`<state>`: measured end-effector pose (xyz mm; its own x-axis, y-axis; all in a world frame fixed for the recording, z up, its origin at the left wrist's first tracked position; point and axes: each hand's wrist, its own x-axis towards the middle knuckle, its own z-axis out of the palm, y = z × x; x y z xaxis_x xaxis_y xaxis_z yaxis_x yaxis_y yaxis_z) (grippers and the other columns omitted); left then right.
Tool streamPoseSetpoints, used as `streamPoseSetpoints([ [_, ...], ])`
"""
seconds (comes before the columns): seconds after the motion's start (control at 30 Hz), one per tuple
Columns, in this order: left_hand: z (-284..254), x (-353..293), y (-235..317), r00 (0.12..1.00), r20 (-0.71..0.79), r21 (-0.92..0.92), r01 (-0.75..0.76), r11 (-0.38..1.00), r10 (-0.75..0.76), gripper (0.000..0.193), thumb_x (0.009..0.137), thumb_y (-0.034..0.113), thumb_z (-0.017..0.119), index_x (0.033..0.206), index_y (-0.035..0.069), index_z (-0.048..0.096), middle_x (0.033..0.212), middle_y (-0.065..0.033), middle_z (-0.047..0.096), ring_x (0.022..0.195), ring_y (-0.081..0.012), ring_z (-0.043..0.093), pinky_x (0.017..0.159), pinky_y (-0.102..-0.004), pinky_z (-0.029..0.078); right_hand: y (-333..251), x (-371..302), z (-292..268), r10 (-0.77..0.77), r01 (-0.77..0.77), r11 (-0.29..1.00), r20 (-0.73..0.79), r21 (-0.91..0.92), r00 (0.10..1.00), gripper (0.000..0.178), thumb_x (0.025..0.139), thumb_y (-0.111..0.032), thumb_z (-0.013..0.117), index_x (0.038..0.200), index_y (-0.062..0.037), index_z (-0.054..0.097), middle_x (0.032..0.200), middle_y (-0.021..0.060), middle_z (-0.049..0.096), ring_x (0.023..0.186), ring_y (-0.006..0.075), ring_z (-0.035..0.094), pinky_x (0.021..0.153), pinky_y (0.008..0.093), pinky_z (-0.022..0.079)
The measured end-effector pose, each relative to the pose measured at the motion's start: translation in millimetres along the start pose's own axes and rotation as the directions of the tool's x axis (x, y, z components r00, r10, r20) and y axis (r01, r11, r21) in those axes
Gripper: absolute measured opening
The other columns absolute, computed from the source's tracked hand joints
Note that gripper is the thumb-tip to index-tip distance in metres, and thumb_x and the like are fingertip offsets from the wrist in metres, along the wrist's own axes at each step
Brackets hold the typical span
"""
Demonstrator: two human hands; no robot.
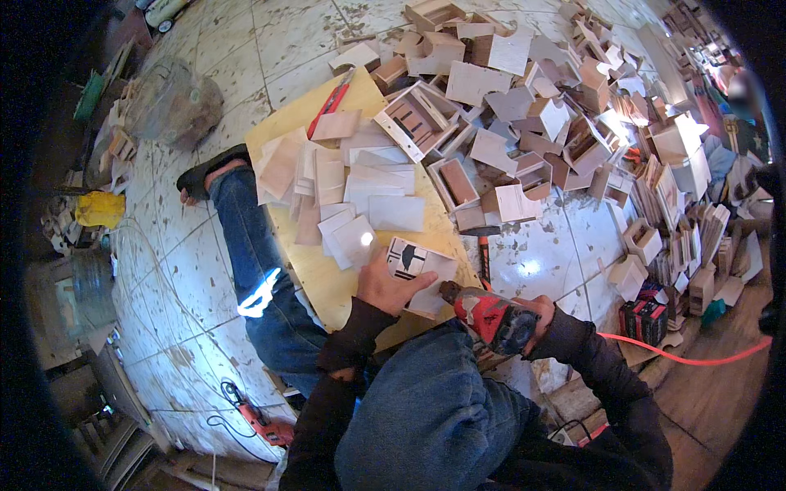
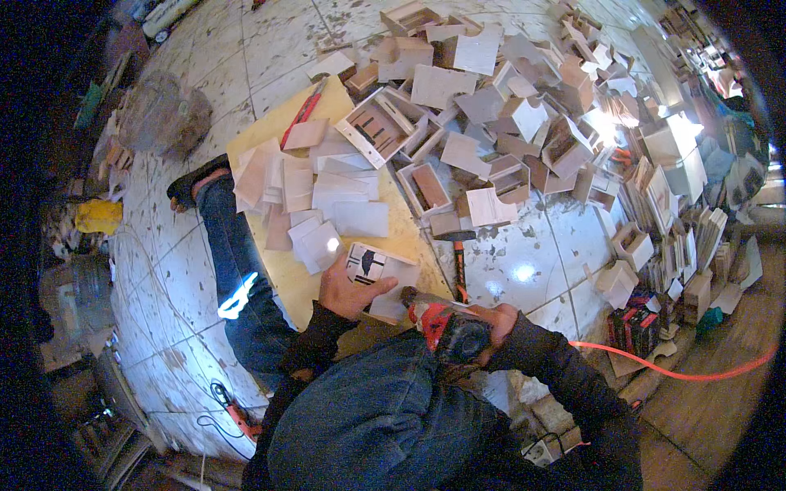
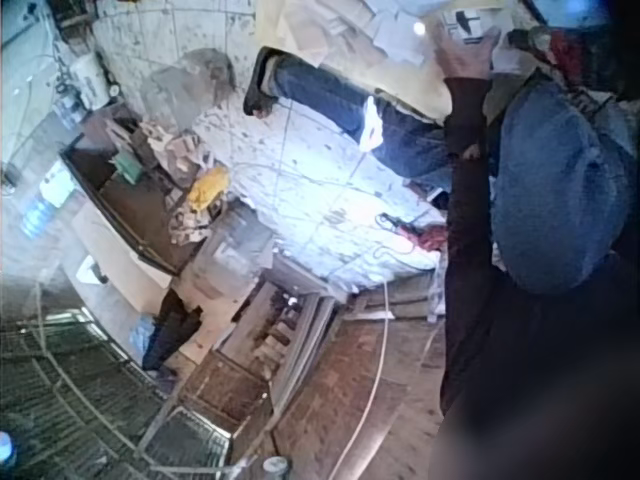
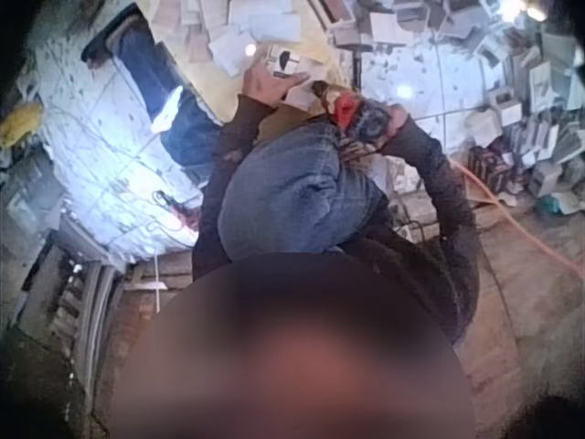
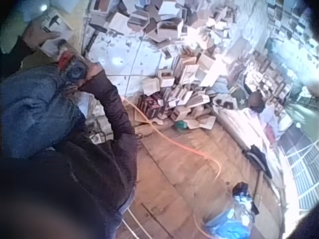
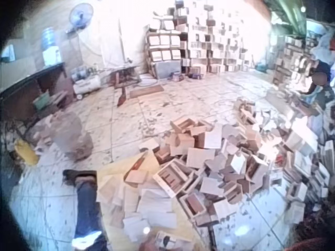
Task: The person assembles small wooden boxes by hand, inserting panels into slots and using a pneumatic nail gun to fasten them. Completed boxes are placed on the floor. The person repeats this process for multiple boxes.
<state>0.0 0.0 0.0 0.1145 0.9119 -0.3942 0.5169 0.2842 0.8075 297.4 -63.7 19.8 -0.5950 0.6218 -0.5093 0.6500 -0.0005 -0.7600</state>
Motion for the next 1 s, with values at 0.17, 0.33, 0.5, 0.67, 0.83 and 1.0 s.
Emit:
streamPoseSetpoints([
  [0.17,-2.8,1.0,-5.7,0.999,-0.016,0.016,-0.036,0.999,0.037,0.057,0.061,0.039,0.082,0.095,0.001,0.057,0.083,-0.0133,0.066,0.077,-0.0248,0.065,0.072,-0.0379,0.051,2.8,10.3,2.5,-0.217,0.197,0.937,-0.036,-0.29,0.976,0.084,0.046,-0.032,0.08,0.12,-0.0045,0.051,0.099,0.0164,0.062,0.074,0.0329,0.064,0.069,0.04,0.054],
  [0.33,1.3,3.0,-9.7,0.998,-0.035,0.046,-0.052,0.998,0.053,0.055,0.062,0.038,0.082,0.095,0.002,0.058,0.084,-0.012,0.066,0.076,-0.024,0.065,0.071,-0.0364,0.051,11.7,3.8,6.0,-0.186,0.176,0.98,-0.125,-0.088,0.974,0.09,0.047,-0.035,0.08,0.125,-0.005,0.046,0.103,0.0156,0.061,0.077,0.0319,0.065,0.071,0.0389,0.053],
  [0.5,2.2,5.0,-18.8,0.998,0.033,-0.094,-0.048,0.994,0.051,0.042,0.068,0.032,0.079,0.089,0.002,0.06,0.082,-0.0092,0.065,0.073,-0.0187,0.062,0.067,-0.0321,0.05,28.9,-22.1,34.8,-0.104,0.128,0.992,-0.468,0.019,0.877,0.091,0.051,-0.028,0.079,0.13,-0.0057,0.041,0.099,0.0149,0.063,0.078,0.0342,0.065,0.071,0.0377,0.053],
  [0.67,-6.1,5.2,-25.4,0.97,0.242,-0.314,0.103,0.944,-0.026,0.046,0.071,0.023,0.078,0.105,0.003,0.055,0.091,-0.0042,0.064,0.083,-0.0143,0.06,0.078,-0.03,0.048,90.4,-40.1,62.1,0.142,-0.272,0.954,-0.612,-0.125,0.778,0.085,0.056,-0.017,0.074,0.132,-0.0055,0.038,0.1,0.0191,0.06,0.089,0.0362,0.061,0.076,0.0426,0.05],
  [0.83,1.3,-2.6,-34.7,0.97,0.234,-0.627,0.097,0.773,0.068,0.046,0.077,0.021,0.071,0.115,0.002,0.052,0.1,-0.0075,0.063,0.089,-0.0164,0.061,0.08,-0.0316,0.049,165.7,-36.1,101.5,0.308,-0.568,0.744,-0.573,-0.352,0.759,0.087,0.057,-0.023,0.074,0.132,-0.0028,0.036,0.099,0.017,0.061,0.094,0.0336,0.06,0.077,0.0429,0.048],
  [1.0,12.2,-16.5,-43.8,0.946,0.323,-0.906,0.311,0.286,-0.005,0.051,0.082,0.02,0.065,0.124,-0.001,0.045,0.111,-0.0115,0.059,0.099,-0.0202,0.06,0.082,-0.0343,0.052,189.6,-27.7,128.9,0.198,-0.517,0.782,-0.648,-0.348,0.735,0.069,0.07,-0.029,0.066,0.128,-0.002,0.041,0.095,0.0171,0.06,0.086,0.0348,0.059,0.075,0.0443,0.047],
])
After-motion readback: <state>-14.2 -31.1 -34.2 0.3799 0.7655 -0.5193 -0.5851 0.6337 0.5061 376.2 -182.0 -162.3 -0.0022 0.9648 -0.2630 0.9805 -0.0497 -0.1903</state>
